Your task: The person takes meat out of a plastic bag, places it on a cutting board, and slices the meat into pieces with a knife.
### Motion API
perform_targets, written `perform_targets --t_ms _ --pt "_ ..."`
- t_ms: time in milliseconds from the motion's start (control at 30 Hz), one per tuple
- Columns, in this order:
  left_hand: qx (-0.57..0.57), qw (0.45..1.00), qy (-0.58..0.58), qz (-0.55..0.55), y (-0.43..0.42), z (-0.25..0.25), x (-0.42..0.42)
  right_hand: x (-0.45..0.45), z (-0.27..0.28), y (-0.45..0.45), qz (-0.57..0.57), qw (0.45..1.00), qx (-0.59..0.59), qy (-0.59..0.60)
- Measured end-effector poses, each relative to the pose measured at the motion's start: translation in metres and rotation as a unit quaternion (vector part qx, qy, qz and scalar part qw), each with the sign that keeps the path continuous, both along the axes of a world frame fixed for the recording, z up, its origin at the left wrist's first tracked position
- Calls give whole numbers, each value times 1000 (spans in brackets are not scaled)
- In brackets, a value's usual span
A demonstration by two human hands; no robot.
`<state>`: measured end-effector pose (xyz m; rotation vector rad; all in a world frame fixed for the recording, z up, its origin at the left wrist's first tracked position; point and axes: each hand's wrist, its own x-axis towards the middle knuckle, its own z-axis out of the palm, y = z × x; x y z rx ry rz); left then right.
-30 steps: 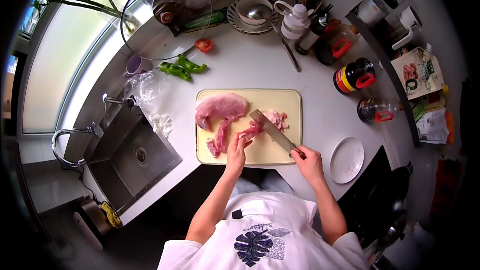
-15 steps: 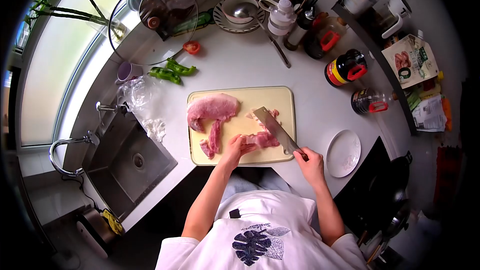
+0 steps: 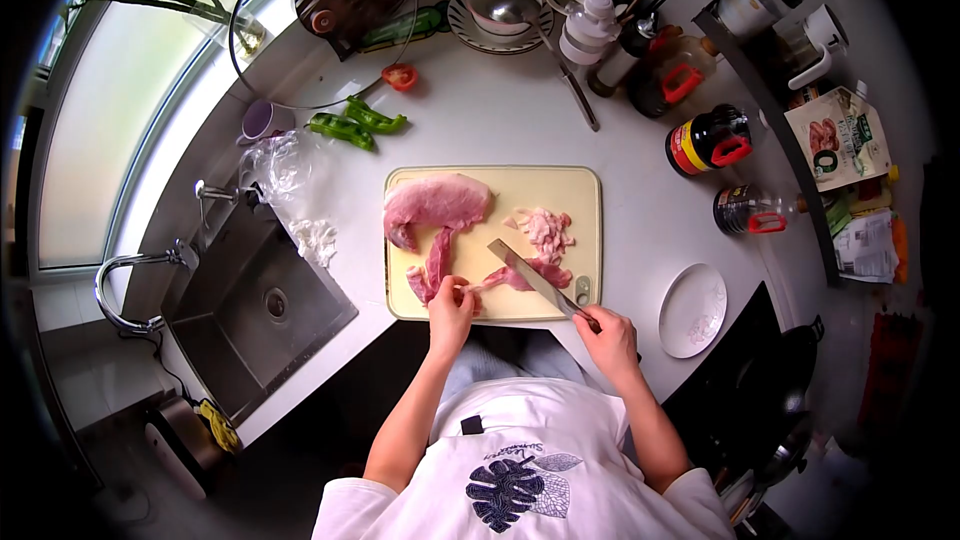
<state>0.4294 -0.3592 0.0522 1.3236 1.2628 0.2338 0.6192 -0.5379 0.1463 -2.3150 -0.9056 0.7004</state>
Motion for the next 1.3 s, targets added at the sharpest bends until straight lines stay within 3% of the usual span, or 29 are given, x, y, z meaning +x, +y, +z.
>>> perform_targets --t_ms 33,100,133,167,300,467,667,700,767,1033,1167,1300 --pt "-1 1000 0 1 -1 5 -4 0 2 0 0 1000 -7 1" --pt "98 983 111 -107 -4 18 -12 0 7 1 7 1000 -10 -9" --pt "227 957 141 -111 -9 26 -13 1 9 1 13 1000 -13 -18" --pt "226 958 140 -111 -10 25 -11 1 11 2 13 1000 -13 -18" --pt "395 912 43 -107 -16 13 0 2 11 4 32 999 -16 -39" --pt "444 874 31 -194 -26 0 14 2 10 7 47 998 -9 -48" --pt "487 847 89 -195 -12 10 15 3 8 6 29 998 -34 -53" --pt "488 846 88 -196 -11 8 13 4 11 6 23 998 -36 -46" --pt "392 908 84 -117 -10 5 10 6 12 4 14 998 -37 -39" --pt "445 855 68 -256 13 -3 38 7 12 -1 3 999 -41 -23" --pt "397 867 74 -293 24 -8 43 6 11 -4 -11 1000 -5 -28" --pt "394 881 47 -259 45 -1 56 4 11 -8 -19 999 -35 -8"
